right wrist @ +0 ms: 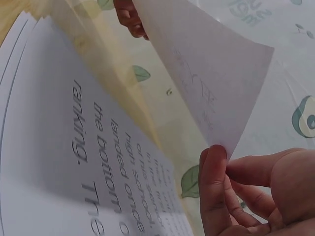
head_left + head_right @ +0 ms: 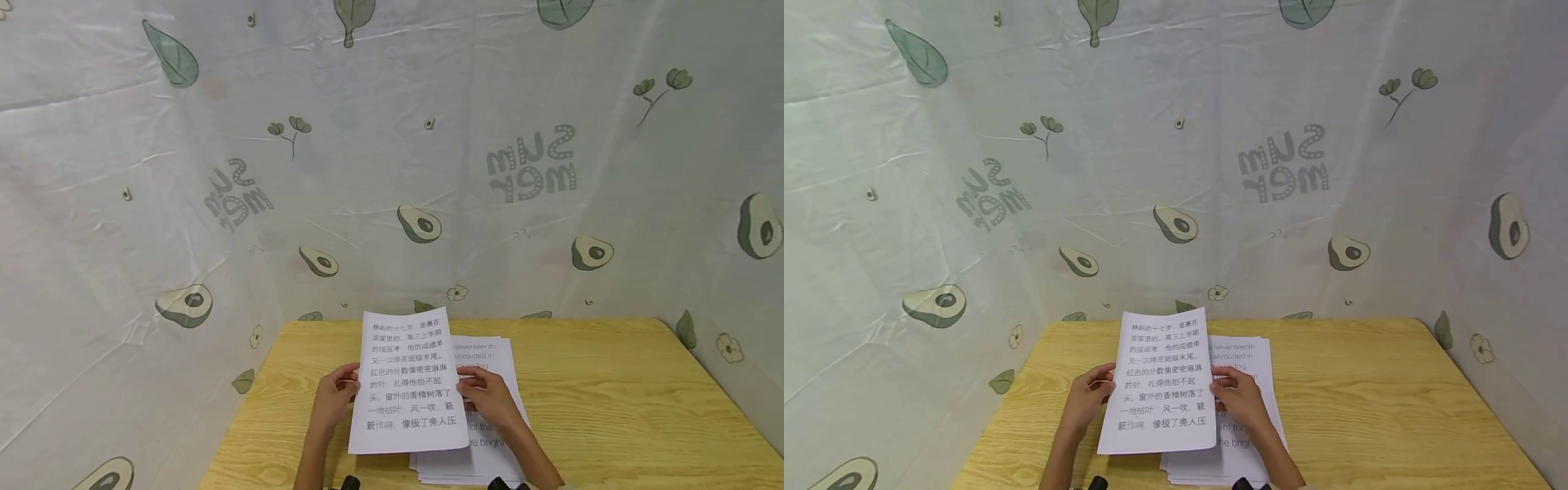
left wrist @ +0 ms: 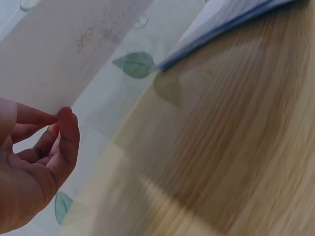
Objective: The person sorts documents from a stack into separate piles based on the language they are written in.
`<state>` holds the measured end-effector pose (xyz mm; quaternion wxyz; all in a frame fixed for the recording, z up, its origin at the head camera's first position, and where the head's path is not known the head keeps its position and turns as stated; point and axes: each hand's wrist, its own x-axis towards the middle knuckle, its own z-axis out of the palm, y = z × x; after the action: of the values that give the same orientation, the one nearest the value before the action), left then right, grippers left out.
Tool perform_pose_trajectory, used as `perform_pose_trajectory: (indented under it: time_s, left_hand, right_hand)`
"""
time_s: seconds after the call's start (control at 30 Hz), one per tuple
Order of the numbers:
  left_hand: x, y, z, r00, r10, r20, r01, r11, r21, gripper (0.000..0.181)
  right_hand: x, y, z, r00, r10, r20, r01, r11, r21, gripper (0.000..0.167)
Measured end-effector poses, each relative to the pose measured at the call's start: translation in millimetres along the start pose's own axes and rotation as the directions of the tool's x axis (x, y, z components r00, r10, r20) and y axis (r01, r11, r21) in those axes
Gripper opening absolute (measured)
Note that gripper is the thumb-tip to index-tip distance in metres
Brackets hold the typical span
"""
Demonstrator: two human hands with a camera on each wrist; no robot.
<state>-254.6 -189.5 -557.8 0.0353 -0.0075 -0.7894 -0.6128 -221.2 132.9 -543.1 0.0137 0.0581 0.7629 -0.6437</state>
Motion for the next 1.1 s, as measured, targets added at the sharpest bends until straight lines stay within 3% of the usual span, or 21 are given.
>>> perform_pose_trajectory:
  time_s: [0.53, 1.1]
  left_hand:
    - [5.5, -22.5, -41.7, 0.998, -0.052, -0.022, 0.052, 0.998, 0.026, 0.04]
    - [10.9, -37.8, -73.1, 0.995, -0.091, -0.04, 0.094, 0.991, 0.095, 0.04]
  right_hand:
    - [8.0, 6, 49, 1.0, -0.012, 0.024, 0.01, 0.998, 0.061, 0.036]
    - [9.6, 9, 82, 0.998, -0.033, 0.054, 0.033, 0.999, 0.01, 0.036]
